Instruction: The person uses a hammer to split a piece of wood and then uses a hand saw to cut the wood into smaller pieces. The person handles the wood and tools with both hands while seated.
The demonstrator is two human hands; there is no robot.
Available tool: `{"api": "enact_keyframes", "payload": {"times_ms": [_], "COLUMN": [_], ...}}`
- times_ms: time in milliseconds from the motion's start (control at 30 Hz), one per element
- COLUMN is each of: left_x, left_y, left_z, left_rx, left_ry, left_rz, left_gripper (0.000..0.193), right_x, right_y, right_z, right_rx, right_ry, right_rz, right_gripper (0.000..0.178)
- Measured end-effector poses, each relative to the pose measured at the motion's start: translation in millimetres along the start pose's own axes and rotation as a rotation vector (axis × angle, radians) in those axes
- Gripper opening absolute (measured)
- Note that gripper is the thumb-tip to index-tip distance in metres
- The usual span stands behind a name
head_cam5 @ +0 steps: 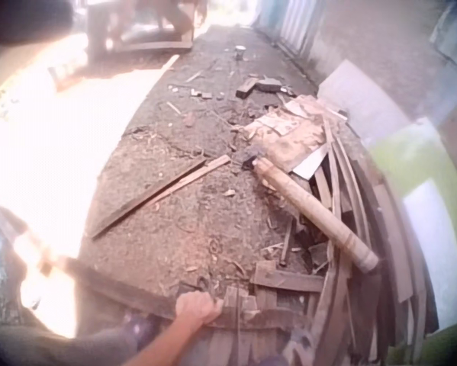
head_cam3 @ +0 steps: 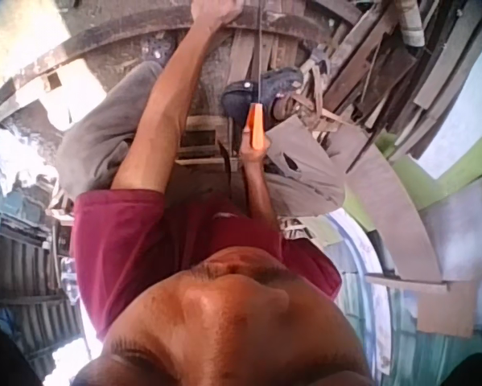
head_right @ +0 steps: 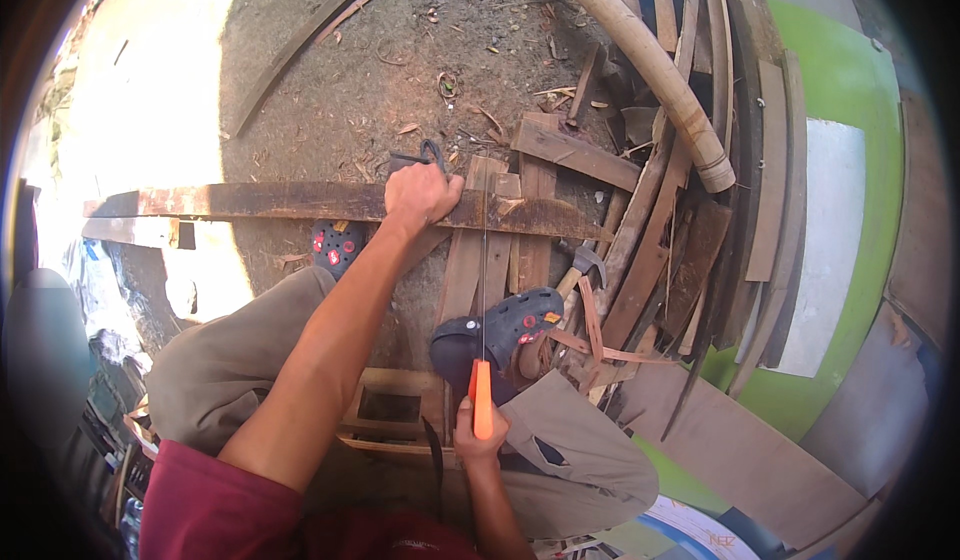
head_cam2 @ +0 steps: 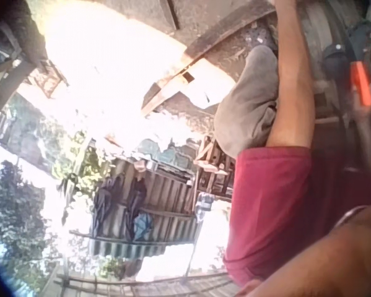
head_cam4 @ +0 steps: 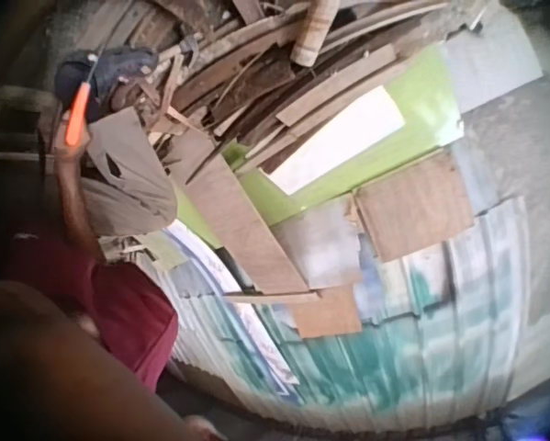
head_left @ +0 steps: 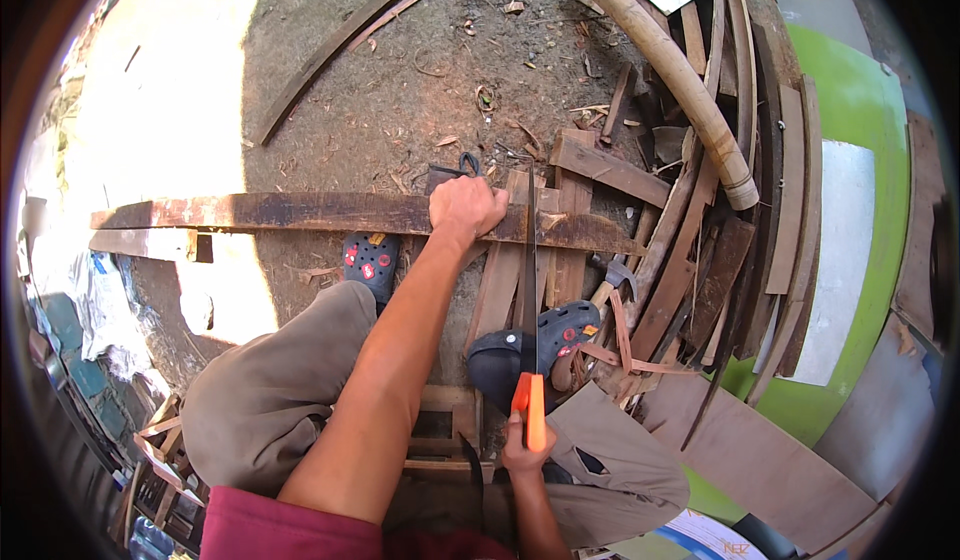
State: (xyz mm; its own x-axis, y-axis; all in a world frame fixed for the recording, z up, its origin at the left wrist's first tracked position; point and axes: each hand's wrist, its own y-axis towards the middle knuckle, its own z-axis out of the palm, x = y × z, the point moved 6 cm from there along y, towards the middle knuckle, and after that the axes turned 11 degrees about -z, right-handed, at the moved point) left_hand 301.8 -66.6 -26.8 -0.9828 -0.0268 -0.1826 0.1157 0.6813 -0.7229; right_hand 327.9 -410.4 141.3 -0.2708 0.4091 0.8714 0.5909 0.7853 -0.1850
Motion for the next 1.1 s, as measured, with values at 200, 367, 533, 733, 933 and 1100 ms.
{"api": "enact_keyframes", "payload": {"times_ms": [200,367,533,733,933,1100], "left_x": [-28.9,-12.2,-9.7,-9.0,-9.6,-21.0], "left_y": [7.8,3.3,1.7,-7.1,-18.0,-33.6], "left_z": [13.6,4.7,4.1,4.2,0.9,-21.8], "left_rx": [0.0,-0.021,-0.043,-0.075,-0.193,-0.141], "left_ry": [0.065,0.008,0.024,0.078,0.02,0.044], "left_rz": [0.078,0.061,0.069,0.06,0.172,0.152], "left_gripper": [0.054,0.059,0.061,0.059,0.063,0.06], "right_x": [-19.7,1.8,-22.7,-30.4,-13.8,4.8], "right_y": [125.6,8.4,46.6,135.0,126.3,121.1], "right_z": [52.6,2.4,12.2,55.2,47.0,44.7], "right_rx": [-0.155,-0.008,-0.039,-0.093,-0.103,-0.123], "right_ry": [-0.025,-0.077,0.073,0.05,0.056,0.073], "right_rz": [-0.133,-0.002,0.129,-0.043,-0.169,-0.191], "right_gripper": [0.017,0.009,0.02,0.014,0.014,0.018]}}
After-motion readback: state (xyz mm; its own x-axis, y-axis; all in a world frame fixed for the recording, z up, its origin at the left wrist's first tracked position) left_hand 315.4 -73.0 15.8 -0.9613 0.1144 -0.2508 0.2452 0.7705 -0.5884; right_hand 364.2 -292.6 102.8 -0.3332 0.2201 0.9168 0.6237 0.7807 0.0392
